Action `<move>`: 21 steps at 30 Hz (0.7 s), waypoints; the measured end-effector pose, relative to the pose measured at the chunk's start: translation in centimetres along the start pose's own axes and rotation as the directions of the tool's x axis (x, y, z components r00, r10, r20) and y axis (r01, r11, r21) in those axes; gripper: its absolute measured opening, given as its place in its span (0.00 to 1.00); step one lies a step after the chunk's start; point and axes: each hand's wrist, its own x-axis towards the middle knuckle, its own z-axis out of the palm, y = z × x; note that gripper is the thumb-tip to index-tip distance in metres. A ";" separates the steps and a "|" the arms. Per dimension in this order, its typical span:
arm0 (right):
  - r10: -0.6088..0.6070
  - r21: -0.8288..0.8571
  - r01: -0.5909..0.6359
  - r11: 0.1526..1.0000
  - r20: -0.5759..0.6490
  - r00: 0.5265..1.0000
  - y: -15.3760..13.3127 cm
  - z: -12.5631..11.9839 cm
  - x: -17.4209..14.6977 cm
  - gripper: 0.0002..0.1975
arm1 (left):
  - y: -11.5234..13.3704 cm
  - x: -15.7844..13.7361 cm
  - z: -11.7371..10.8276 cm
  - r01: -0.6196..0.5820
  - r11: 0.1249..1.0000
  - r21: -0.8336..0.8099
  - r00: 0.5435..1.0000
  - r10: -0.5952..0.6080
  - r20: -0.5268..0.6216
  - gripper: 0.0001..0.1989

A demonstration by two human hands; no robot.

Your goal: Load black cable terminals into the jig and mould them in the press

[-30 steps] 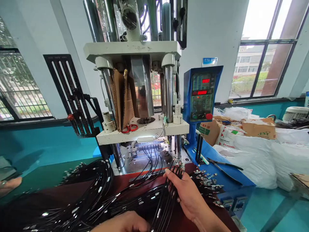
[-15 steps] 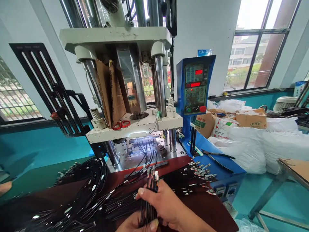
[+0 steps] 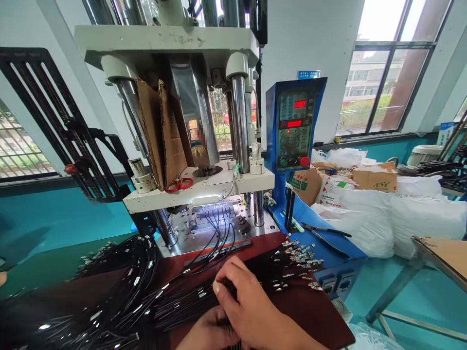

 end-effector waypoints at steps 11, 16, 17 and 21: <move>0.028 -0.544 0.033 0.839 0.103 0.994 6.8 -4.7 7.0 0.09 | -0.2 -1.4 -0.2 -0.054 0.947 -0.317 0.976 -0.017 -0.218 0.13; 0.092 -0.609 0.098 0.787 0.273 0.957 10.2 -3.1 10.4 0.11 | 1.0 -3.3 1.2 -0.086 0.958 -0.273 0.952 -0.001 -0.305 0.12; 0.099 -0.625 0.107 0.774 0.286 0.953 10.1 -3.0 10.5 0.10 | 1.2 -3.6 1.4 -0.100 0.962 -0.255 0.943 0.010 -0.333 0.11; 0.104 -0.689 0.159 0.707 0.323 0.941 8.2 -4.8 9.4 0.07 | 1.4 -4.3 1.9 -0.113 0.971 -0.209 0.921 0.023 -0.390 0.09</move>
